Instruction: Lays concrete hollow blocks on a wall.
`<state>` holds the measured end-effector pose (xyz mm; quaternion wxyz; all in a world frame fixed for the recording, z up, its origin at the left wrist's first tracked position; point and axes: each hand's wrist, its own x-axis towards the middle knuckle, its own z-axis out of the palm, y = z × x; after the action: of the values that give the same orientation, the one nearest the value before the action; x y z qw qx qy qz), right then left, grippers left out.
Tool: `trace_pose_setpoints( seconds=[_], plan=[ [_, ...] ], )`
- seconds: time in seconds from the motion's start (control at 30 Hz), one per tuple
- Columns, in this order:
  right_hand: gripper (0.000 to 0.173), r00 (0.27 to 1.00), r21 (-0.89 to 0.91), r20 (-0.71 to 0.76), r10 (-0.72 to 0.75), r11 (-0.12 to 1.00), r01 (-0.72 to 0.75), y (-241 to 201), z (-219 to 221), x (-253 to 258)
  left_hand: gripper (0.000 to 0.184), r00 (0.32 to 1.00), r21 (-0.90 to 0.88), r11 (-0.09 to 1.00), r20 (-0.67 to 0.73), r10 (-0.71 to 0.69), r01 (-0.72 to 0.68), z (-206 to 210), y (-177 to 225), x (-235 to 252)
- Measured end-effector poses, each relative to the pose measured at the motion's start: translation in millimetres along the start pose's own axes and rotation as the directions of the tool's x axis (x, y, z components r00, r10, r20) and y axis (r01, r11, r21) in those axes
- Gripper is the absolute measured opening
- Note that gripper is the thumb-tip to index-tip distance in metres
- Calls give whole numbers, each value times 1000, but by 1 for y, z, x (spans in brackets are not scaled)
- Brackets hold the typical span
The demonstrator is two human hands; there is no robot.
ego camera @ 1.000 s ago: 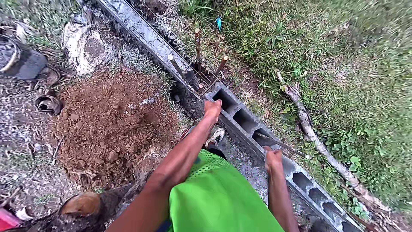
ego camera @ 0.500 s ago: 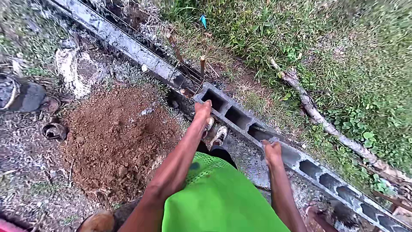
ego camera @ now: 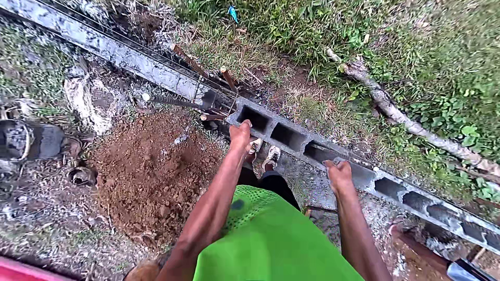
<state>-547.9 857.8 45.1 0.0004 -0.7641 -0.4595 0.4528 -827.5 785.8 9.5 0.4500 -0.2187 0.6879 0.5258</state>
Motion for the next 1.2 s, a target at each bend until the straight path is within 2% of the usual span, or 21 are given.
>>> trace_pose_setpoints(
  seconds=[0.13,0.2,0.37,0.67,0.8,0.9,0.97,1.0,1.03,1.07,1.1,1.13,1.17,1.2],
  plan=[
    [47,1000,-41,-4,3,999,-3,2,8,17,45,1000,8,1000,10,14,-14,2,-8,15],
    [52,999,-56,26,20,998,-18,4,5,17,43,998,44,999,59,4,-7,-3,-8,15],
    [59,997,-109,61,43,993,-36,1,0,14,55,990,133,990,142,20,-39,-19,9,3],
    [66,990,-49,98,102,994,-98,-5,-7,2,42,999,193,981,27,-21,15,-8,12,10],
    [67,993,-43,69,100,994,-97,-3,-1,11,35,1000,205,979,0,15,-15,-5,9,8],
    [69,989,-37,111,100,995,-96,1,-1,12,37,1000,192,981,17,17,-20,-9,9,9],
    [68,986,-50,137,99,994,-93,-1,-7,12,44,997,283,959,58,-44,26,-14,14,3],
    [67,985,-54,141,99,994,-92,-1,-8,13,52,993,392,919,79,-82,45,-18,21,-6],
    [66,985,-49,144,93,995,-87,-1,-8,14,59,991,549,835,95,-90,23,-23,28,-18],
    [65,988,-38,137,76,997,-72,0,-7,15,64,992,720,692,119,-47,-54,-28,35,-32],
    [64,990,-19,130,55,998,-53,3,-6,16,63,984,865,473,172,38,-170,-33,42,-47],
    [63,992,-2,121,37,999,-37,7,-4,17,57,953,932,218,259,155,-289,-37,48,-61],
    [63,993,10,115,28,1000,-29,11,-3,18,49,888,918,44,368,274,-394,-39,50,-73],
    [63,993,12,114,24,1000,-26,14,-2,18,43,822,883,-55,454,343,-465,-38,53,-82]
  ],
)
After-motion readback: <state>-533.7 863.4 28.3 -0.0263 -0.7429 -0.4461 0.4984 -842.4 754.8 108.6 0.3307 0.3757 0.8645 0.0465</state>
